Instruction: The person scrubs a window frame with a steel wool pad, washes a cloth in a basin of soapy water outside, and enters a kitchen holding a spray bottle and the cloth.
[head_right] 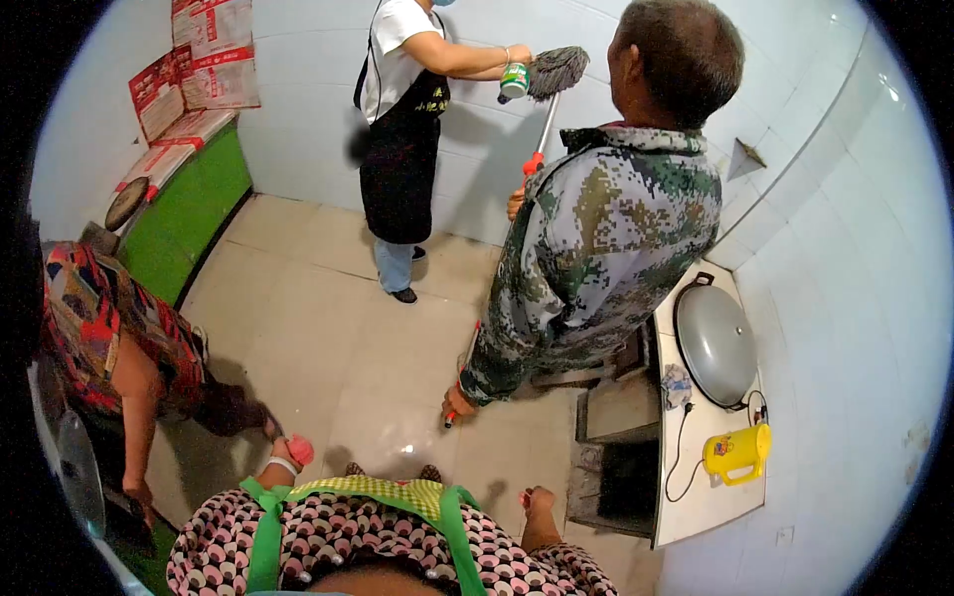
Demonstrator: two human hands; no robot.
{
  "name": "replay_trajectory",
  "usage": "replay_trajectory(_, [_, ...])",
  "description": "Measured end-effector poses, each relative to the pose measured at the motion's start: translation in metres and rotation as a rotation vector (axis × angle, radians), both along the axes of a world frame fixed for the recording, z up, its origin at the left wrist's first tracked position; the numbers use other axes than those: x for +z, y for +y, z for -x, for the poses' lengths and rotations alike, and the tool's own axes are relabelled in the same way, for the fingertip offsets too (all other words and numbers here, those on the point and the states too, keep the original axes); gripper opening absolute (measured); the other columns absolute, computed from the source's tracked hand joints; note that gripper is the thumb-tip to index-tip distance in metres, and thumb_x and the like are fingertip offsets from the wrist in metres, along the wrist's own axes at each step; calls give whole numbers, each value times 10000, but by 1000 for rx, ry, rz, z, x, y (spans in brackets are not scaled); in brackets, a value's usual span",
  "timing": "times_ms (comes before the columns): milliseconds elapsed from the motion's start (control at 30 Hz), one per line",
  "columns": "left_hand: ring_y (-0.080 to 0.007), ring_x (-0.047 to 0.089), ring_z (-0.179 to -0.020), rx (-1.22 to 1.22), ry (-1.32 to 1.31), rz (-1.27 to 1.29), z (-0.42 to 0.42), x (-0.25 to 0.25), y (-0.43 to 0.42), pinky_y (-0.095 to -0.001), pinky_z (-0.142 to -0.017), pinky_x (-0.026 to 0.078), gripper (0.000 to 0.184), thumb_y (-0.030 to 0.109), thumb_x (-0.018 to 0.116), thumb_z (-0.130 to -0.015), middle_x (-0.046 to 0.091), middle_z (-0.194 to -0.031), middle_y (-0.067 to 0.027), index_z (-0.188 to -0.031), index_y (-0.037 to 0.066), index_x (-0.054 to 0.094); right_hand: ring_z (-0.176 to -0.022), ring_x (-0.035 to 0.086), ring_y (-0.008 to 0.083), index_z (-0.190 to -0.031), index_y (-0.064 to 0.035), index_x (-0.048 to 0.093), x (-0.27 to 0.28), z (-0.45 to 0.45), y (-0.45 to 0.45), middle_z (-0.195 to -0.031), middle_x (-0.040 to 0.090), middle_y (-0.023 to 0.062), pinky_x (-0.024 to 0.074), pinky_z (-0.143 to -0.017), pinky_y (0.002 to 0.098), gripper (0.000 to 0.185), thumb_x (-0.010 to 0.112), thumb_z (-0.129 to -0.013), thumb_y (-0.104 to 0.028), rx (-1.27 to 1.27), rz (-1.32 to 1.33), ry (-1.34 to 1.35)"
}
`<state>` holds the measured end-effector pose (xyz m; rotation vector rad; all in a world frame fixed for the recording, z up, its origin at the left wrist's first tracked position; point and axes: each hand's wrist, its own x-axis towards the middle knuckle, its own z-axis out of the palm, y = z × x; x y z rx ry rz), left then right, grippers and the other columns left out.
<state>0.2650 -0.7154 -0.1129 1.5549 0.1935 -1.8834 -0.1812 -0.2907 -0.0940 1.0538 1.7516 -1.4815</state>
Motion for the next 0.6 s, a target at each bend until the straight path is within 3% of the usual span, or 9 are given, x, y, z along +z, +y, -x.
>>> replay_trajectory(133, [-295,592,-788,-9,17,-45,14,11,14,-449,-737,491,248,241,414,-780,585,-888,-98,-942,66,480,-429,515,224,-776,38,529,10,9,0,-631,554,151,376,-347,323,205,408,-853,-108,200,-161,-6])
replay_trajectory(333, [-282,588,-810,43,-89,20,11,7,17,-439,-742,490,239,234,443,-777,575,-945,-91,-954,79,477,-581,577,254,-809,34,540,18,16,-3,-779,585,154,510,-505,334,126,442,-817,-45,83,-40,-26])
replay_trajectory(433, [-247,586,-712,70,-107,3,13,10,20,-391,-663,491,164,263,420,-768,580,-806,-46,-818,127,497,-584,576,263,-798,31,536,14,22,-9,-763,579,147,506,-494,342,137,435,-823,-58,128,-79,-14])
replay_trajectory(500, [-271,588,-808,52,-25,25,10,4,25,-433,-733,494,226,232,450,-776,572,-927,-87,-942,81,473,-580,575,274,-822,29,525,6,32,-7,-752,574,148,501,-480,349,133,431,-823,-65,125,-62,-42])
replay_trajectory(600, [-273,593,-789,42,-9,-2,16,11,30,-430,-721,498,233,241,444,-778,576,-910,-88,-942,78,474,-574,573,289,-857,25,509,-5,46,-6,-736,565,149,493,-458,360,135,424,-825,-75,121,-36,-77])
